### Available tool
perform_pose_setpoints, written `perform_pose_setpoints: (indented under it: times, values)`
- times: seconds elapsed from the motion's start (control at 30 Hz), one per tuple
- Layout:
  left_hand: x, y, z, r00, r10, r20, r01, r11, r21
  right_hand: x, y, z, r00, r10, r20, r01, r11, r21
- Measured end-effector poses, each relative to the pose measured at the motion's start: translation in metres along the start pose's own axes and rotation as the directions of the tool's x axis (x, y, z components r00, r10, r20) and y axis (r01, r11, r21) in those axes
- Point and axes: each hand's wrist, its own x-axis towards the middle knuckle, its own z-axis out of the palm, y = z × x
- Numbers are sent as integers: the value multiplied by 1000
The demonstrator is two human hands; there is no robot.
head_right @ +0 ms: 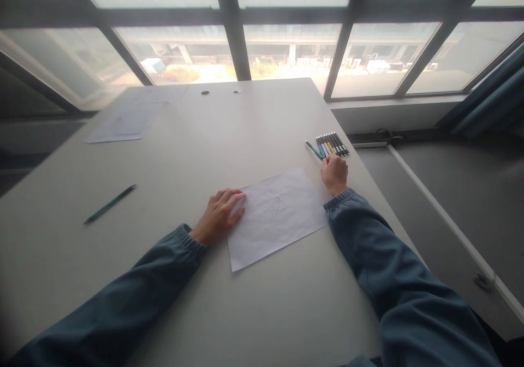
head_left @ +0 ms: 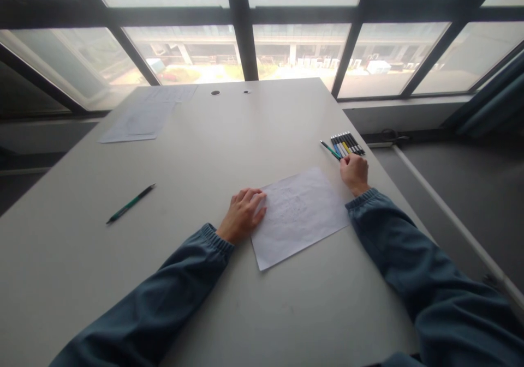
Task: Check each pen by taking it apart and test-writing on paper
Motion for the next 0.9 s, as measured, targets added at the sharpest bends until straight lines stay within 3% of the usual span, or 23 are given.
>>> perform_pose_setpoints:
  times: [0.53,0.9]
  values:
    - [-1,-5,-2,1000,-20,12,20,1000,2,7,-8,9,992,89,84,-87,996,-30]
    - [-3,-9,-4,1000,-20,14,20,1000,10,8,-4,8,994,51,96,-50,999,-16]
